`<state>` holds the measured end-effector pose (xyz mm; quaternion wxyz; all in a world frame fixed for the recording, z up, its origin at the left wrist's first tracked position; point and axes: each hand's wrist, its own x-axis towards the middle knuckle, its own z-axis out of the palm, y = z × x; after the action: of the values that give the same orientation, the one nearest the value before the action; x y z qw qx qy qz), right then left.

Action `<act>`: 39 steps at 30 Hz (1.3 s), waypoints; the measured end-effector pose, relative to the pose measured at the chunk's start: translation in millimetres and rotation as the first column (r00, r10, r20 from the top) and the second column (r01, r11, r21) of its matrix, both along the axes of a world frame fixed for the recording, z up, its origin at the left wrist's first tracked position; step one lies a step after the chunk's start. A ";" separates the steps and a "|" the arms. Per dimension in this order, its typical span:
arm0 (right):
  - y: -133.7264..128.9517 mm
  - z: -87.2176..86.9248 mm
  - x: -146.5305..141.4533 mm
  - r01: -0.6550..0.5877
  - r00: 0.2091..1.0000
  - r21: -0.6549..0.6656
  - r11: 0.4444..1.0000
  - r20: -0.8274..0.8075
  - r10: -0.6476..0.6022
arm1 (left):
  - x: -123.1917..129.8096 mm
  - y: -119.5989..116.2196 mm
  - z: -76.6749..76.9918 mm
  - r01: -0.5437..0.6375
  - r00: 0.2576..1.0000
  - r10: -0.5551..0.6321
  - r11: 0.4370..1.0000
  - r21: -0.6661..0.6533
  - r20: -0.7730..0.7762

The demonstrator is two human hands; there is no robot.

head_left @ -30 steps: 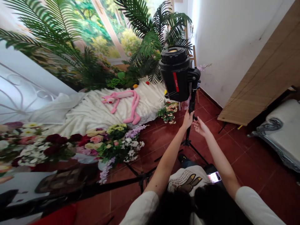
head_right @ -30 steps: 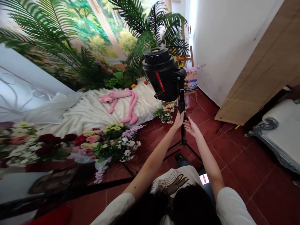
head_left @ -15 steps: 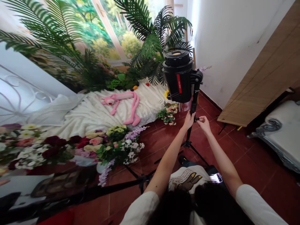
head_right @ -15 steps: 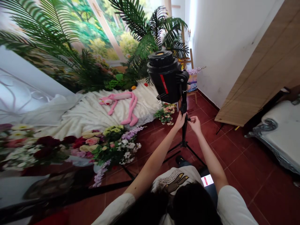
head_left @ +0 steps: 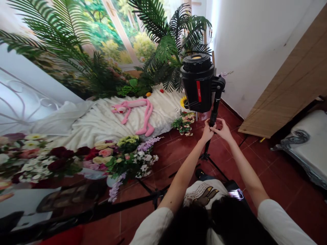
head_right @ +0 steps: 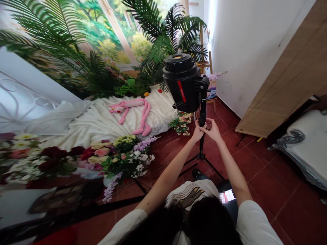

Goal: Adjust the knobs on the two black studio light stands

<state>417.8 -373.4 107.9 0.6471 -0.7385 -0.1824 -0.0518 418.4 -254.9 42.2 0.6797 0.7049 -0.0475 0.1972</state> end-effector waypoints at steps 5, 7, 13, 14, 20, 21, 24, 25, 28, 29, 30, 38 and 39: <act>28.6 -1.3 25.0 -0.012 1.000 -0.233 0.972 -0.023 0.007 | -0.7 0.2 4.1 -0.029 0.997 0.032 0.999 -0.033 0.074; 37.3 -5.8 35.3 0.032 0.996 -0.326 0.945 -0.067 -0.057 | -1.6 1.2 6.4 -0.046 0.996 0.048 0.998 -0.032 0.075; 52.0 -9.2 39.5 0.143 0.987 -0.304 0.942 -0.027 -0.158 | -3.0 0.4 6.6 -0.024 0.999 0.025 0.999 -0.044 0.023; 54.7 -9.1 38.5 0.177 0.982 -0.252 0.951 -0.014 -0.186 | -2.8 -0.2 6.0 -0.014 1.000 0.016 0.999 -0.052 0.023; 68.8 -2.2 42.0 0.247 0.969 -0.013 0.969 -0.025 -0.247 | -1.1 0.2 5.0 -0.026 0.999 0.027 0.997 -0.075 0.018; 69.0 1.7 43.2 0.235 0.972 -0.010 0.972 -0.026 -0.235 | -1.3 0.7 5.5 -0.017 1.000 0.018 0.998 -0.064 0.012; 66.4 19.9 44.6 0.163 0.986 -0.009 0.987 -0.022 -0.163 | -2.8 1.9 6.7 -0.008 1.000 0.008 1.000 -0.030 -0.015; 65.2 27.6 44.3 0.129 0.991 -0.011 0.992 -0.017 -0.129 | -3.3 2.1 6.7 -0.011 1.000 0.010 1.000 -0.019 -0.024; 62.8 50.7 43.6 0.025 0.999 -0.026 0.999 0.022 -0.024 | -3.2 2.1 5.0 -0.017 0.999 0.018 1.000 0.024 -0.038; 62.8 57.5 44.0 -0.001 0.999 -0.027 1.000 0.038 0.002 | -2.5 1.7 4.1 -0.023 0.999 0.024 0.999 0.040 -0.040; 63.0 63.6 45.0 -0.019 0.998 -0.023 1.000 0.053 0.020 | -1.5 1.1 3.1 -0.032 0.998 0.035 0.998 0.052 -0.043; 64.5 88.2 48.2 -0.032 0.992 -0.018 0.999 0.118 0.034 | 1.8 -8.1 3.8 -0.113 0.989 0.115 0.993 0.031 -0.089; 62.7 88.0 45.3 -0.015 0.992 -0.017 1.000 0.128 0.018 | 1.6 -8.4 4.4 -0.120 0.989 0.122 0.992 0.036 -0.081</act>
<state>463.1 -310.7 195.9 0.6283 -0.7373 -0.2302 -0.0924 420.0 -263.3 46.5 0.6569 0.7244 0.0204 0.2081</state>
